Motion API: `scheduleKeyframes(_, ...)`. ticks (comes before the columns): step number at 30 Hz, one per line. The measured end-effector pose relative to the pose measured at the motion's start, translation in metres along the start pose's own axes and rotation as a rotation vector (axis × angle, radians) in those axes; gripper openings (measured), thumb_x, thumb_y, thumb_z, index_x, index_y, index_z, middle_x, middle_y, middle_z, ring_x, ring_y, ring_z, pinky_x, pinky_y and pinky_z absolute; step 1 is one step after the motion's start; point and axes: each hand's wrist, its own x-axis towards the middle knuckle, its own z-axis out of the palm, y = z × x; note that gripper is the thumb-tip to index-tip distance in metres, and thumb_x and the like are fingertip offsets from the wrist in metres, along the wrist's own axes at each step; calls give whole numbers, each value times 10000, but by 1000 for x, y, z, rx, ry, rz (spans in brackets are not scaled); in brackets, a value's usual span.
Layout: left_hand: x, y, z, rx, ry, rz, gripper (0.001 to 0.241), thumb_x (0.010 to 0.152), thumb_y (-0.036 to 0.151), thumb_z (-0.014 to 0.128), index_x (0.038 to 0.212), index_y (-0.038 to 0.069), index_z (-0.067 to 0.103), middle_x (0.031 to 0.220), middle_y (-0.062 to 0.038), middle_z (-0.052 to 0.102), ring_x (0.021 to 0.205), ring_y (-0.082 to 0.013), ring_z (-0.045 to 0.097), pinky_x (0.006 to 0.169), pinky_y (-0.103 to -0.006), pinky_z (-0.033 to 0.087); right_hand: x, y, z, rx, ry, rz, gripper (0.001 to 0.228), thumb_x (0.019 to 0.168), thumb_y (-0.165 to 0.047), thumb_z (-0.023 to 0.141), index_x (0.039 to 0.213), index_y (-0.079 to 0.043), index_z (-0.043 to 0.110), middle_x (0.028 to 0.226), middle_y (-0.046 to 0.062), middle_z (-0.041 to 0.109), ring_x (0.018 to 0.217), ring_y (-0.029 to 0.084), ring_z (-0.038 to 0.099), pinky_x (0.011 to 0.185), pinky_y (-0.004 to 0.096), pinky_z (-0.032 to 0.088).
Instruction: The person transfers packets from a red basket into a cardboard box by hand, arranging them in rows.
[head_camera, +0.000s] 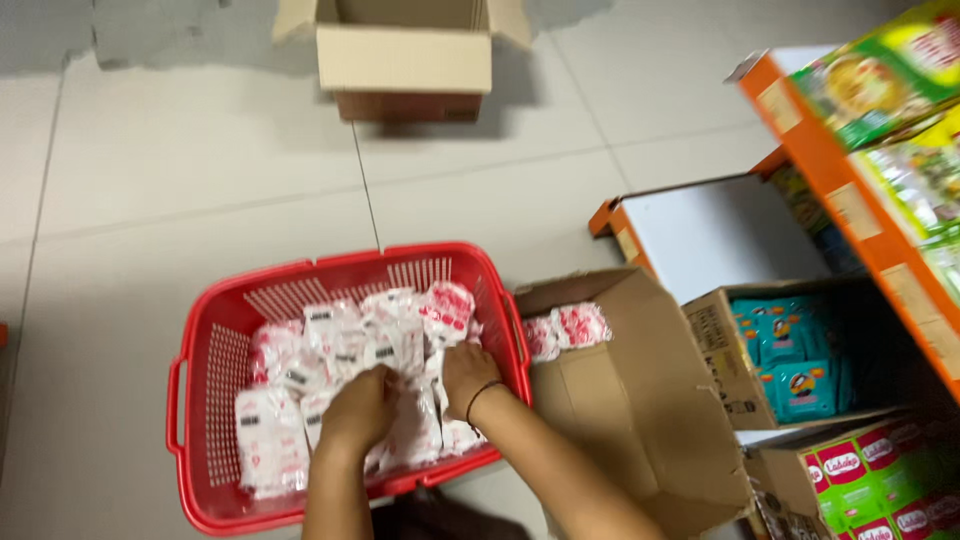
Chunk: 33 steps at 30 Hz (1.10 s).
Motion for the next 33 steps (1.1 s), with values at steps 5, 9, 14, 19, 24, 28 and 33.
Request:
scheduleKeyframes(5, -5, 10, -3, 24, -26, 23, 282, 1010, 231, 511, 1252, 178, 646, 1275, -63, 710, 1103, -286, 706, 855, -435, 545, -13, 12, -26, 84, -113, 24, 1190, 612, -453, 936, 1489, -6, 266, 1478, 211, 459, 1353, 374, 485, 1086, 469, 471)
scheduleKeyframes(9, 8, 12, 9, 23, -39, 34, 252, 994, 254, 531, 1208, 208, 655, 1227, -60, 729, 1067, -271, 709, 850, -417, 531, -15, 14, -24, 73, -65, -11, 1023, 623, -419, 945, 1413, -3, 446, 1440, 198, 536, 1326, 359, 536, 1056, 443, 496)
scheduleKeyframes(14, -10, 21, -1, -36, -67, 45, 307, 1043, 439, 473, 1105, 206, 662, 1080, -49, 747, 958, -244, 697, 765, -391, 484, -38, 23, -29, -19, -14, -117, 385, 863, -288, 815, 1135, -51, 682, 1262, 167, 640, 1130, 334, 635, 885, 455, 565)
scheduleKeyframes(19, -45, 46, -35, -160, -40, 31, 684, 1019, 641, 279, 1106, 145, 743, 1084, -70, 798, 986, -241, 755, 897, -406, 564, -101, 34, -48, 316, 212, -190, 216, 975, -219, 686, 1168, -124, 668, 1246, 30, 638, 1185, 212, 603, 1098, 352, 506)
scheduleKeyframes(24, -69, 64, -38, -1105, -306, 231, 895, 875, 662, 265, 1465, 77, 598, 1510, -124, 645, 1398, -269, 604, 1143, -409, 466, -133, 35, -33, 254, 1295, -770, 229, 778, 57, 569, 969, 27, 693, 967, 162, 603, 908, 339, 553, 824, 432, 492)
scheduleKeyframes(28, -10, 33, 35, -1698, -336, 356, 157, 982, 165, 657, 1016, 21, 710, 876, -116, 747, 760, -212, 702, 669, -317, 533, -147, 16, -5, 153, 1270, -902, 284, 770, 181, 580, 1019, 70, 660, 1229, 233, 643, 1145, 395, 603, 994, 588, 518)
scheduleKeyframes(33, -62, 70, -11, -1187, -239, 95, 473, 833, 214, 750, 1257, 30, 647, 1224, -168, 762, 1224, -314, 687, 1144, -429, 482, -174, 27, 4, 481, 949, -777, 371, 829, -207, 872, 1137, -89, 702, 1418, 134, 629, 1386, 369, 549, 1222, 601, 327)
